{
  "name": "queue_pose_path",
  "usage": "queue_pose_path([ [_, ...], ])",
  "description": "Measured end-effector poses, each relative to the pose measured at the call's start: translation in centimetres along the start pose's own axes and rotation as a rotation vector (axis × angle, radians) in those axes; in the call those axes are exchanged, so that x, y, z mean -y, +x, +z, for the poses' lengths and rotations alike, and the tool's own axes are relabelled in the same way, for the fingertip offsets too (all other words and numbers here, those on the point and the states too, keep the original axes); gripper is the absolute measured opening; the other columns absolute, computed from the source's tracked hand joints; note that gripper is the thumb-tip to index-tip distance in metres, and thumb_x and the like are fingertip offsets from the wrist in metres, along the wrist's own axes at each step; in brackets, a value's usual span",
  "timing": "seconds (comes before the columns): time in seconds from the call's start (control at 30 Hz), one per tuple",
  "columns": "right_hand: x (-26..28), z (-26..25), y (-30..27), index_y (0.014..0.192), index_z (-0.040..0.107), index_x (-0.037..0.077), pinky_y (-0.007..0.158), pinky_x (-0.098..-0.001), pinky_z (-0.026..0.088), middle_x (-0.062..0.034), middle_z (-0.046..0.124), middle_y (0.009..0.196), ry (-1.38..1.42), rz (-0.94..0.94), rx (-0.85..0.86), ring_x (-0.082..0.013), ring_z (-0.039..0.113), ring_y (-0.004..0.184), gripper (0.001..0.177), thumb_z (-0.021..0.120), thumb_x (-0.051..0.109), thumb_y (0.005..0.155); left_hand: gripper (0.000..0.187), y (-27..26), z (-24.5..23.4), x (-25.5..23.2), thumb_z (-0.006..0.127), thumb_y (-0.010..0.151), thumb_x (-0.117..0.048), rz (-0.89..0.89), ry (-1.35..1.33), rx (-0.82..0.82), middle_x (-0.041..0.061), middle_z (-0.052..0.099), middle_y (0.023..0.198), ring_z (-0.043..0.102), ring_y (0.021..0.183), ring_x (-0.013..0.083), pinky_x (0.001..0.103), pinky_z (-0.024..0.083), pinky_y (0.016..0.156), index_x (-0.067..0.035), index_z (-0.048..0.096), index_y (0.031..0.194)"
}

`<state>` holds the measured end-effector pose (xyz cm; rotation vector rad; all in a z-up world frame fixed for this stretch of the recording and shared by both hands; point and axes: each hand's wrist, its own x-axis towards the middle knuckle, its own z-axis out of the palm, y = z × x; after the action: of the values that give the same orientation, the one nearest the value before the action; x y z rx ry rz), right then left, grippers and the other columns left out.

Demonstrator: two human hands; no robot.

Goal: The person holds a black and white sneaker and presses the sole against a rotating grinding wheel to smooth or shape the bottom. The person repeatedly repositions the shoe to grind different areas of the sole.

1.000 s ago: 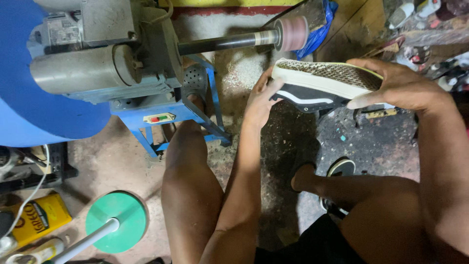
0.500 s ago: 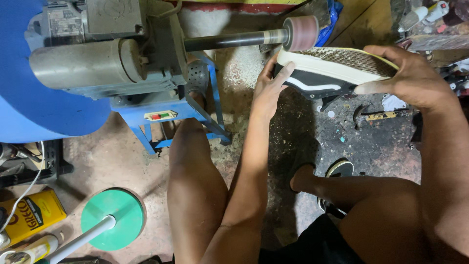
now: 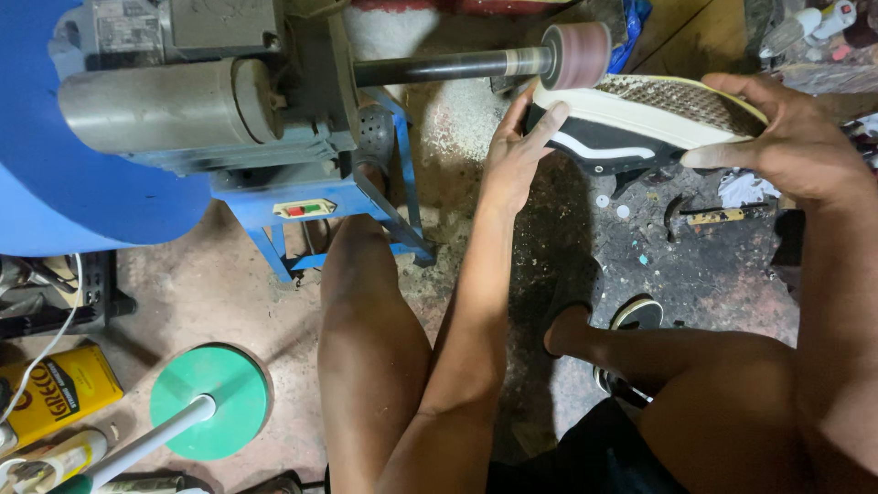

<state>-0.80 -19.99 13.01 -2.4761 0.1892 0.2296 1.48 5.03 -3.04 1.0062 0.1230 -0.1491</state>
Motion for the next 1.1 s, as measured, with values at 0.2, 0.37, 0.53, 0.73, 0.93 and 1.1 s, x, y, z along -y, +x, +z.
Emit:
queue_pose_path([
  [0.2, 0.5, -0.2, -0.1, 0.148, 0.062, 0.017, 0.107, -0.0432, 0.050, -0.0085, 0.069, 0.138, -0.006, -0.030, 0.002, -0.0224, 0.065, 0.125, 0.091, 0.092, 0.017, 0.062, 0.097, 0.0, 0.0, 0.2, 0.084, 0.074, -0.055, 0.017, -0.038, -0.007, 0.021, 0.040, 0.162, 0.045, 0.144, 0.0408, 0.062, 0.048, 0.106, -0.021, 0.046, 0.156],
  [0.37, 0.0, -0.2, 0.2, 0.145, 0.058, 0.009, 0.103, -0.0384, 0.048, -0.0107, 0.068, 0.135, 0.094, -0.139, 0.041, -0.0219, 0.064, 0.125, 0.087, 0.088, 0.011, 0.063, 0.096, 0.1, 0.1, 0.8, 0.085, 0.072, -0.056, 0.032, -0.053, -0.016, 0.020, 0.041, 0.162, 0.047, 0.143, 0.0413, 0.062, 0.050, 0.104, -0.023, 0.047, 0.154],
  [0.53, -0.5, -0.2, 0.4, 0.150, 0.057, 0.001, 0.105, -0.0408, 0.052, -0.0172, 0.068, 0.137, 0.090, -0.237, 0.038, -0.0253, 0.066, 0.126, 0.089, 0.090, 0.013, 0.068, 0.091, -0.2, 0.1, 0.9, 0.085, 0.075, -0.054, 0.054, -0.081, -0.017, 0.018, 0.052, 0.155, 0.052, 0.139, 0.0379, 0.061, 0.051, 0.101, -0.023, 0.050, 0.153],
  [0.73, 0.1, -0.2, 0.2, 0.146, 0.055, -0.001, 0.101, -0.0435, 0.054, -0.0213, 0.066, 0.132, 0.019, -0.265, -0.008, -0.0283, 0.066, 0.120, 0.090, 0.090, 0.018, 0.065, 0.086, -0.4, -0.1, 1.0, 0.085, 0.079, -0.048, 0.048, -0.132, -0.015, 0.015, 0.062, 0.144, 0.058, 0.134, 0.0318, 0.058, 0.051, 0.101, -0.022, 0.050, 0.153],
  [0.93, 1.1, 0.0, 0.2, 0.146, 0.056, 0.001, 0.104, -0.0420, 0.052, -0.0196, 0.066, 0.133, 0.029, -0.237, 0.000, -0.0267, 0.065, 0.121, 0.091, 0.089, 0.025, 0.064, 0.087, 0.2, -0.5, 1.1, 0.085, 0.076, -0.047, 0.004, -0.122, -0.055, 0.012, 0.066, 0.136, 0.063, 0.126, 0.0289, 0.054, 0.054, 0.099, -0.022, 0.050, 0.152],
  [1.1, 1.8, 0.2, 0.6, 0.145, 0.057, 0.002, 0.105, -0.0417, 0.045, -0.0182, 0.065, 0.137, -0.001, -0.284, -0.006, -0.0260, 0.063, 0.126, 0.091, 0.092, 0.021, 0.063, 0.088, 0.5, -1.1, 1.4, 0.086, 0.076, -0.049, -0.002, -0.178, -0.073, 0.013, 0.066, 0.135, 0.063, 0.126, 0.0290, 0.053, 0.055, 0.102, -0.021, 0.052, 0.151],
])
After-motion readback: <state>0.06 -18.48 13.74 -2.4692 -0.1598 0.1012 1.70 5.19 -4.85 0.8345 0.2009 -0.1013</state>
